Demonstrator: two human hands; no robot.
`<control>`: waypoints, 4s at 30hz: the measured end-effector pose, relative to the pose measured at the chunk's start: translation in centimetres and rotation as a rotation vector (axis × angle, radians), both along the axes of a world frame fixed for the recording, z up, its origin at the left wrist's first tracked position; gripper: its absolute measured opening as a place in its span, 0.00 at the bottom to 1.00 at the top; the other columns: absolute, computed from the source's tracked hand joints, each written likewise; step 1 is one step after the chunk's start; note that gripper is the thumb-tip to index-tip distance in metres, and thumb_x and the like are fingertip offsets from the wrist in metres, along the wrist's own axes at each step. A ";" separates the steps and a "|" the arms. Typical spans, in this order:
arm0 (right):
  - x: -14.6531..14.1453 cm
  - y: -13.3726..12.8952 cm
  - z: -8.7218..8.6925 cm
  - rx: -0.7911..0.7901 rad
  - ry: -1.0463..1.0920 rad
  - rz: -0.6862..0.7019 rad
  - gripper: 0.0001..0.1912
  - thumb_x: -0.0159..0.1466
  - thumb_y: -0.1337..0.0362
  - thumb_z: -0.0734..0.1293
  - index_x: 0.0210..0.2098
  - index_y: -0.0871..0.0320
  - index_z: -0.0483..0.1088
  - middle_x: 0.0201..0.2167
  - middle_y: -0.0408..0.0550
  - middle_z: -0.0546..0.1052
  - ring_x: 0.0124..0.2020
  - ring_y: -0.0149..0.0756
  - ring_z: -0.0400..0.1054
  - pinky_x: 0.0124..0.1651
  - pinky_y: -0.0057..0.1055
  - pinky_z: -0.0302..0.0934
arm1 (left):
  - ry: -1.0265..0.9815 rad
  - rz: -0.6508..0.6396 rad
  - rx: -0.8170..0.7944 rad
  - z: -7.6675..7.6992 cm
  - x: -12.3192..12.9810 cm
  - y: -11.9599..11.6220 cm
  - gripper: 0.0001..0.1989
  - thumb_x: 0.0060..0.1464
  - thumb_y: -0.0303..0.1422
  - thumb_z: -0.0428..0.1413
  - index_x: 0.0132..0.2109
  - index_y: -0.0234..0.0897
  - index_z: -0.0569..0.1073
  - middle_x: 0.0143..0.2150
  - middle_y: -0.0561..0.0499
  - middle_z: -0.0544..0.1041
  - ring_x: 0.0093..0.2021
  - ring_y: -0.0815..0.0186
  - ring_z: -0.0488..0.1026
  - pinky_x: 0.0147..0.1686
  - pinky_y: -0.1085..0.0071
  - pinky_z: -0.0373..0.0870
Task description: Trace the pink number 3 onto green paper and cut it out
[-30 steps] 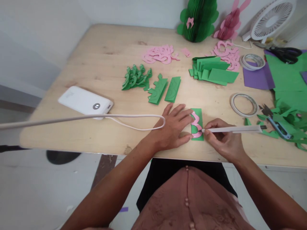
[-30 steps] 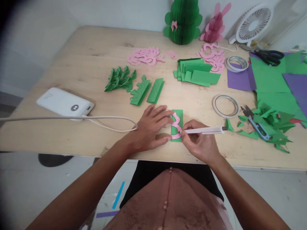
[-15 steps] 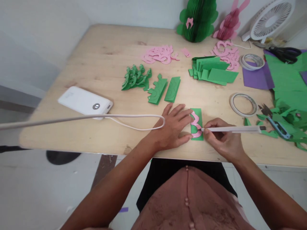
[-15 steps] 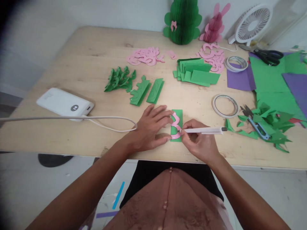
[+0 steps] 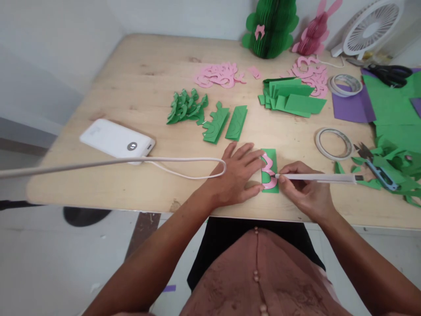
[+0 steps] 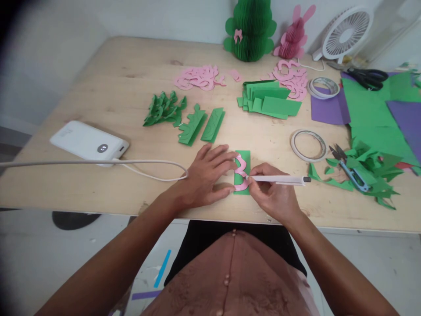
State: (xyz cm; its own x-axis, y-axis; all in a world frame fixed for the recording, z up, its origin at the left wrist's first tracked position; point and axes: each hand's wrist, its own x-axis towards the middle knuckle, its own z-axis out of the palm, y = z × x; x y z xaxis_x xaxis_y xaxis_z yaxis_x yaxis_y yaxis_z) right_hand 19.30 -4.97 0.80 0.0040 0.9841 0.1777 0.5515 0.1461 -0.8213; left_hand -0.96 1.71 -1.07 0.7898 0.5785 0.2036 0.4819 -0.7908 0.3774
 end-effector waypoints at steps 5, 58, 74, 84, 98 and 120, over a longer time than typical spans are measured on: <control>-0.1 0.0 0.4 -0.001 -0.024 0.000 0.02 0.59 0.67 0.67 0.30 0.56 0.68 0.24 0.42 0.73 0.23 0.29 0.66 0.22 0.25 0.59 | 0.007 -0.002 -0.012 0.1 0.0 0.0 0.22 0.57 0.43 0.54 0.55 0.40 0.68 0.66 0.48 0.64 0.68 0.50 0.53 0.66 0.48 0.42; 0.5 -0.2 -1.1 0.241 -0.305 -0.051 0.09 0.62 0.66 0.65 0.42 0.54 0.73 0.35 0.47 0.81 0.31 0.37 0.76 0.35 0.32 0.70 | 0.003 0.001 -0.019 0.4 0.2 -0.2 0.21 0.57 0.43 0.55 0.54 0.39 0.69 0.65 0.46 0.65 0.68 0.52 0.53 0.66 0.48 0.44; -0.3 -1.4 -1.3 0.160 -0.247 -0.096 0.08 0.62 0.65 0.64 0.41 0.55 0.71 0.32 0.47 0.81 0.29 0.36 0.76 0.34 0.30 0.69 | -0.041 -0.004 -0.037 0.4 0.2 -0.4 0.19 0.57 0.42 0.54 0.52 0.38 0.69 0.64 0.46 0.67 0.67 0.52 0.54 0.65 0.50 0.44; -0.3 -1.6 -1.2 0.139 -0.199 -0.091 0.09 0.63 0.62 0.62 0.41 0.56 0.71 0.33 0.48 0.81 0.29 0.37 0.76 0.34 0.31 0.69 | -0.083 0.014 -0.006 0.5 0.1 -0.6 0.22 0.58 0.42 0.53 0.56 0.38 0.68 0.64 0.46 0.67 0.67 0.54 0.54 0.65 0.54 0.47; -0.4 -1.7 -1.0 0.115 -0.180 -0.121 0.12 0.66 0.60 0.59 0.44 0.56 0.70 0.34 0.47 0.81 0.33 0.38 0.77 0.33 0.29 0.67 | 0.125 -0.028 0.107 1.1 -0.4 -1.3 0.23 0.62 0.42 0.49 0.62 0.43 0.66 0.65 0.48 0.65 0.67 0.51 0.54 0.64 0.49 0.47; -0.1 -1.6 -1.9 0.172 -0.246 -0.139 0.12 0.66 0.60 0.59 0.45 0.56 0.71 0.36 0.48 0.81 0.33 0.38 0.77 0.36 0.30 0.67 | 0.114 0.138 0.157 0.3 -1.7 -4.0 0.20 0.64 0.40 0.46 0.58 0.41 0.69 0.66 0.47 0.65 0.67 0.53 0.55 0.63 0.51 0.50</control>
State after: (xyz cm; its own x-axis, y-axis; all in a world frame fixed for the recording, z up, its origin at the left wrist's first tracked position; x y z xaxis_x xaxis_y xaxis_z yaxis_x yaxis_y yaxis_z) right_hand 19.18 -6.61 -1.14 0.0723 0.9328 0.3531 0.7548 0.1802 -0.6307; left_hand -2.64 -2.25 -0.76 0.7288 0.6506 0.2133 0.6218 -0.7593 0.1917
